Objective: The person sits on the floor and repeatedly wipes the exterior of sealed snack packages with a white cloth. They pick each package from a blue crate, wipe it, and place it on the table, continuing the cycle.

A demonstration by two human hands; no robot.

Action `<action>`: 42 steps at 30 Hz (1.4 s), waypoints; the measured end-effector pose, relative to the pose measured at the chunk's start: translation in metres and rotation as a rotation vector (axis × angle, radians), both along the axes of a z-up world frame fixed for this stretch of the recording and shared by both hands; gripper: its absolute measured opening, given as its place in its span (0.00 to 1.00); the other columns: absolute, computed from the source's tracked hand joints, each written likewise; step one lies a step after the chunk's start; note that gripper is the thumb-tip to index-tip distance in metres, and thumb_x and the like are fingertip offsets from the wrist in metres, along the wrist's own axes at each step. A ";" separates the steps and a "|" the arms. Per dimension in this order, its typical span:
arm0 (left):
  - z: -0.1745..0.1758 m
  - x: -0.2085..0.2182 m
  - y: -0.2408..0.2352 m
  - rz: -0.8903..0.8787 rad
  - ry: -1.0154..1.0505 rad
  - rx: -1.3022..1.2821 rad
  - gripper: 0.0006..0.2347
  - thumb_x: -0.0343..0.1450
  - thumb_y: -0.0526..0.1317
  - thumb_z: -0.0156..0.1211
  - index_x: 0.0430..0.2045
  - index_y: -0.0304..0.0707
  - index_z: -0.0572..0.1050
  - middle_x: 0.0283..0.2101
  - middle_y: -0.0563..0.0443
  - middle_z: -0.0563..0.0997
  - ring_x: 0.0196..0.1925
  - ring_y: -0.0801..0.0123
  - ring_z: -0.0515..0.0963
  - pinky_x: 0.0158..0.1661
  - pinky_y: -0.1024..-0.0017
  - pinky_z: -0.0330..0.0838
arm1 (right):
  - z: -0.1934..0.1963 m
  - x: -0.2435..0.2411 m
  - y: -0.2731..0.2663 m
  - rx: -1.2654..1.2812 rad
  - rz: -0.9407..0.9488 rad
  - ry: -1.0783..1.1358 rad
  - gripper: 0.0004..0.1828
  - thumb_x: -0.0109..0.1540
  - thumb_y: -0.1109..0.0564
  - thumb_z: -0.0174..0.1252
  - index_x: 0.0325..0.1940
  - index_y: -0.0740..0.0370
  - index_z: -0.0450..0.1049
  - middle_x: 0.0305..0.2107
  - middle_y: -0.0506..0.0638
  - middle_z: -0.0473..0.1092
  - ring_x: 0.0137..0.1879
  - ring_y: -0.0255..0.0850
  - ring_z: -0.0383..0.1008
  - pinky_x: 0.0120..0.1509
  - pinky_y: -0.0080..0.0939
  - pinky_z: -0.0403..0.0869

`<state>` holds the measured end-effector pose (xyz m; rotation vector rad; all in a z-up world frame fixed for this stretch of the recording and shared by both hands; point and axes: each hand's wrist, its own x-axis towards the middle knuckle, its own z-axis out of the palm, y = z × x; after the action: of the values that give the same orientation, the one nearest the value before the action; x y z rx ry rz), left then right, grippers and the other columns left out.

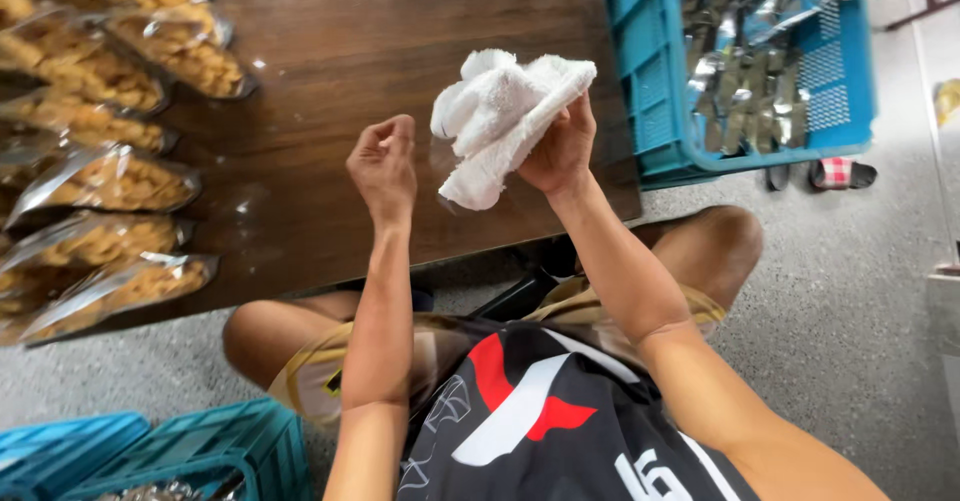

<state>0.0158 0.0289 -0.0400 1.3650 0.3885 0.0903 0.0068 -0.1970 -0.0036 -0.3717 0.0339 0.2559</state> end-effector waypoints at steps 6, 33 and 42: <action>0.079 0.013 -0.100 -0.454 -0.437 0.144 0.09 0.79 0.38 0.59 0.48 0.31 0.79 0.41 0.52 0.83 0.39 0.77 0.80 0.39 0.80 0.76 | 0.006 -0.007 -0.095 -0.033 -0.153 -0.127 0.33 0.64 0.33 0.58 0.66 0.54 0.70 0.60 0.52 0.70 0.69 0.52 0.69 0.74 0.62 0.71; 0.010 0.081 -0.326 -1.092 -1.036 1.063 0.15 0.67 0.52 0.55 0.23 0.40 0.78 0.34 0.48 0.73 0.51 0.53 0.71 0.71 0.36 0.33 | 0.031 -0.002 -0.260 -0.348 -0.760 0.036 0.33 0.61 0.38 0.62 0.64 0.57 0.68 0.58 0.55 0.69 0.67 0.53 0.68 0.72 0.60 0.68; 0.041 0.074 -0.326 -1.167 -0.972 1.172 0.20 0.76 0.55 0.49 0.21 0.40 0.75 0.31 0.46 0.73 0.42 0.55 0.73 0.73 0.41 0.42 | 0.006 -0.033 -0.280 -0.326 -0.777 0.098 0.33 0.60 0.40 0.63 0.64 0.58 0.67 0.57 0.56 0.69 0.66 0.53 0.68 0.71 0.59 0.67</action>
<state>0.0894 -0.2967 0.0008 2.2457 -1.5091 -0.0127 -0.0263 -0.4771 0.0019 -0.6397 0.3123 -0.5075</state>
